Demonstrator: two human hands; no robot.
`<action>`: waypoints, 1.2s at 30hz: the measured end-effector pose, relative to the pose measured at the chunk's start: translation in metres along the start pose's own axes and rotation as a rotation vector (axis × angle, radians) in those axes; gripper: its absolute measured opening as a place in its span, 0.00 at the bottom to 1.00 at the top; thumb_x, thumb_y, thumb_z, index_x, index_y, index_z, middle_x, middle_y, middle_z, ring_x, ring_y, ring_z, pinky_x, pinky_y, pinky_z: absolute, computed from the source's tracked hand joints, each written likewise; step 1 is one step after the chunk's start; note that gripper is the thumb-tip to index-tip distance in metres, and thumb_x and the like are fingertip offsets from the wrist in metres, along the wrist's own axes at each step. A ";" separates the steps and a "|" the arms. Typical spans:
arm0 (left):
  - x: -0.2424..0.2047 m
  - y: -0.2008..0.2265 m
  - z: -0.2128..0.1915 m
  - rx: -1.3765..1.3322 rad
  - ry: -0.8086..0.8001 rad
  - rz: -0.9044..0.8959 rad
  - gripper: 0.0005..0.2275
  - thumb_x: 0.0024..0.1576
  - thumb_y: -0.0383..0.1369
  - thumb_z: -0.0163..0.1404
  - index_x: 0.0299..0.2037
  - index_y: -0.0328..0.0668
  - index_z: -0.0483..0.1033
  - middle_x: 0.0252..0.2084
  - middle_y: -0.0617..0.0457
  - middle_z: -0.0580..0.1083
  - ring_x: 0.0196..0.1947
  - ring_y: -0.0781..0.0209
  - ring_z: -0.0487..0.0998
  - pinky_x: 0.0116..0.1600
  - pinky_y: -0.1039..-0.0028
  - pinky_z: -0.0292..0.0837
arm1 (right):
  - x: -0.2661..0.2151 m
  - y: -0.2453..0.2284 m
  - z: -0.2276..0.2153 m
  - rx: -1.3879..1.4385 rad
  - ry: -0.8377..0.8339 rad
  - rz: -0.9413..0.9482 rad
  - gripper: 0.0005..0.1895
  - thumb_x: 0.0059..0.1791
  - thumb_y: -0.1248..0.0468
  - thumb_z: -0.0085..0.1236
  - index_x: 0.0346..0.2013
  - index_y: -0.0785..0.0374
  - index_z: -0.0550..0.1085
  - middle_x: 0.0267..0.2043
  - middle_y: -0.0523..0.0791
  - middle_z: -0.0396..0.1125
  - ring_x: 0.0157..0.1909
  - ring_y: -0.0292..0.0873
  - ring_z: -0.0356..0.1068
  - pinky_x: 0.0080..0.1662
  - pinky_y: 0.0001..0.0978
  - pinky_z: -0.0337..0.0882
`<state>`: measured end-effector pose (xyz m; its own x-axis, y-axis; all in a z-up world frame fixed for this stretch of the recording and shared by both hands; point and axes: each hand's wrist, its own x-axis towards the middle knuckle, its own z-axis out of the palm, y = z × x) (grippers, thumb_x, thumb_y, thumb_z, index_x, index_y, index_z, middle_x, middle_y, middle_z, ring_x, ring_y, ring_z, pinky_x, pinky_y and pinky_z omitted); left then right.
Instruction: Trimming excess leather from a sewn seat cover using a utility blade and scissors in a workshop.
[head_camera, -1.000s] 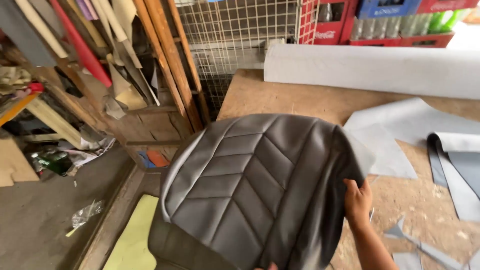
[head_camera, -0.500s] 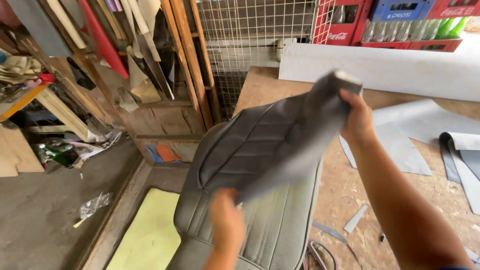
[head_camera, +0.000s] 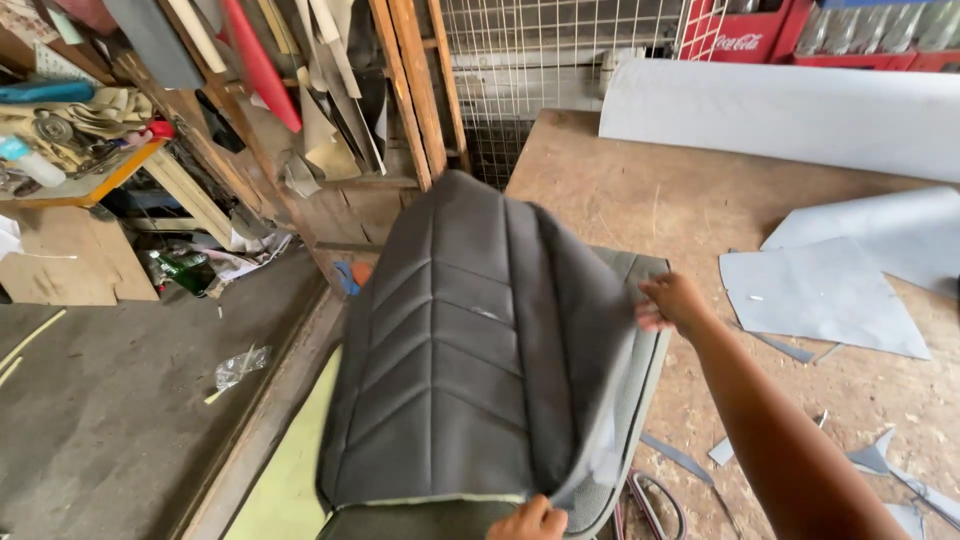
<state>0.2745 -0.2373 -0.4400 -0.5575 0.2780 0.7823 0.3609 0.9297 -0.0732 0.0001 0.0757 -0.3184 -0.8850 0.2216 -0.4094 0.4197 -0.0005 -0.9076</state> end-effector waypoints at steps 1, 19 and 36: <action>0.001 -0.008 0.003 -0.002 -0.006 0.006 0.11 0.31 0.35 0.47 0.20 0.58 0.56 0.22 0.62 0.56 0.10 0.63 0.55 0.10 0.64 0.45 | -0.020 0.014 -0.003 0.006 0.002 0.006 0.29 0.57 0.63 0.52 0.71 0.66 0.57 0.32 0.60 0.70 0.22 0.54 0.71 0.25 0.45 0.76; 0.084 -0.091 0.074 -0.461 -0.549 0.603 0.20 0.57 0.36 0.58 0.58 0.39 0.75 0.38 0.49 0.71 0.37 0.50 0.73 0.30 0.61 0.77 | -0.214 0.249 0.019 -1.064 0.173 0.031 0.19 0.53 0.47 0.50 0.58 0.40 0.69 0.64 0.33 0.65 0.67 0.33 0.64 0.69 0.34 0.71; 0.061 -0.069 -0.009 -0.696 -0.713 0.657 0.45 0.36 0.47 0.73 0.67 0.47 0.68 0.51 0.44 0.64 0.47 0.45 0.65 0.46 0.56 0.64 | -0.228 0.313 0.099 -1.208 0.293 -0.237 0.34 0.48 0.64 0.41 0.70 0.64 0.52 0.63 0.52 0.57 0.62 0.58 0.59 0.62 0.48 0.66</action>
<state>0.2219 -0.2870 -0.3818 -0.3245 0.9277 0.1847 0.9376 0.2897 0.1921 0.3129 -0.0715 -0.5180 -0.9507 0.3015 -0.0724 0.3100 0.9226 -0.2296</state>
